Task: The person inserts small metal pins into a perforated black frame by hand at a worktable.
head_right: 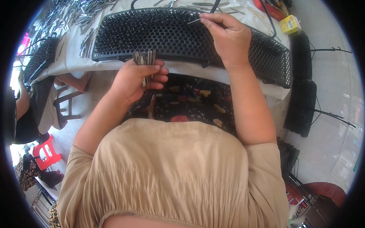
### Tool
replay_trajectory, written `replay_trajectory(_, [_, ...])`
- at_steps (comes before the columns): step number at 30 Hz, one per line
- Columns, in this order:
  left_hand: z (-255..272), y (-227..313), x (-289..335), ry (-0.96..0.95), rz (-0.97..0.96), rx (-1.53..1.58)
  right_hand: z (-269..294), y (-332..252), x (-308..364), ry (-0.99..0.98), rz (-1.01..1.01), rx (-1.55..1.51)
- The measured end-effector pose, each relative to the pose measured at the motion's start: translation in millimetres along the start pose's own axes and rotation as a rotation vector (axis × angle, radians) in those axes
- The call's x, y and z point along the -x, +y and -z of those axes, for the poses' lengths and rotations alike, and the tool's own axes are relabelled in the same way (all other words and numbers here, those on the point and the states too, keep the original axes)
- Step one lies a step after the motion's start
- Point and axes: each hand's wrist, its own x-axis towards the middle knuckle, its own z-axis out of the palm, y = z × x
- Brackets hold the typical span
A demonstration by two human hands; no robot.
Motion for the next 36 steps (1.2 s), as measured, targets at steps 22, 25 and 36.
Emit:
replay_trajectory(22, [2.6, -4.2, -2.8, -0.023, -0.016, 0.052, 9.8, 2.9, -2.6, -0.094, 0.175, 0.157])
replay_trajectory(25, [4.0, -6.1, -3.9, -0.024, -0.019, 0.043, 12.2, 3.3, -1.8, -0.073, 0.152, 0.142])
replay_trajectory(36, [1.2, -6.3, -3.8, -0.032, -0.014, 0.047, 8.5, 3.1, -1.6, -0.070, 0.076, 0.059])
